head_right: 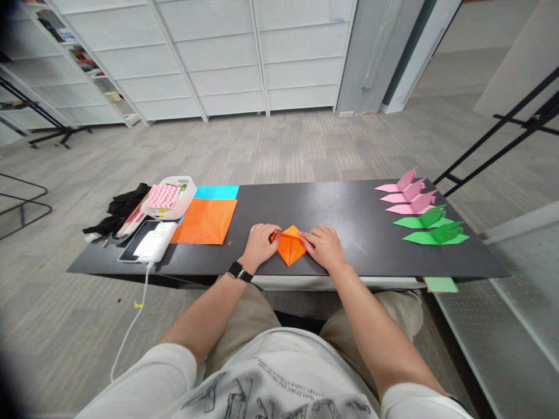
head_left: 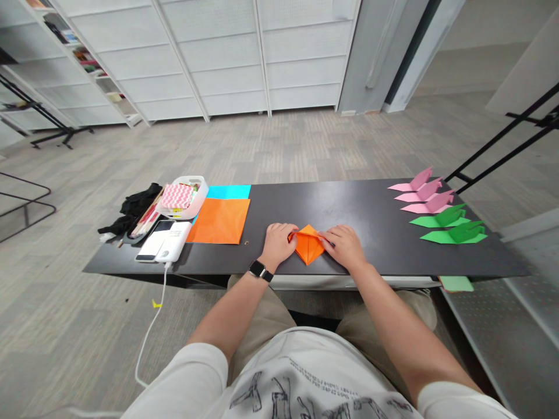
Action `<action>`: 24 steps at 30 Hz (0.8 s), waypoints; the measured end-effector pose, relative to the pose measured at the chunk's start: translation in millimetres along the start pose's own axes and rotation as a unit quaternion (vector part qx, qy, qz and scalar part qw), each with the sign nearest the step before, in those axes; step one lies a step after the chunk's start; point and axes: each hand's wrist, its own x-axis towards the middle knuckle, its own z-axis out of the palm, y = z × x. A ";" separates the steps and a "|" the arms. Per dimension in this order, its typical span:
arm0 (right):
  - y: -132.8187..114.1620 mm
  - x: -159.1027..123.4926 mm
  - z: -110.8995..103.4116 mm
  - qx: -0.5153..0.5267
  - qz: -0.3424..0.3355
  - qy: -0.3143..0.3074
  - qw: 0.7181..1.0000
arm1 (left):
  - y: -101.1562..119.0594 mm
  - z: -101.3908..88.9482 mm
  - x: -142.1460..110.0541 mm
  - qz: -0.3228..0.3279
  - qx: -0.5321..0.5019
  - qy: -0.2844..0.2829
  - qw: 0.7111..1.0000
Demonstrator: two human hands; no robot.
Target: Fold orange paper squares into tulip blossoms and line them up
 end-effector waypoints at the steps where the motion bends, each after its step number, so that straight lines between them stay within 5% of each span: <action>1: -0.4 -0.1 0.2 0.000 -0.001 -0.002 1.000 | -0.2 0.0 0.2 -0.001 0.001 0.003 1.000; 10: -0.4 7.2 -3.9 0.033 0.019 0.028 0.999 | 1.6 -3.4 -0.7 -0.011 0.002 0.008 1.000; 24: 9.3 82.0 7.1 0.060 0.051 -0.121 0.989 | -6.7 -5.4 1.1 -0.026 -0.069 0.042 0.996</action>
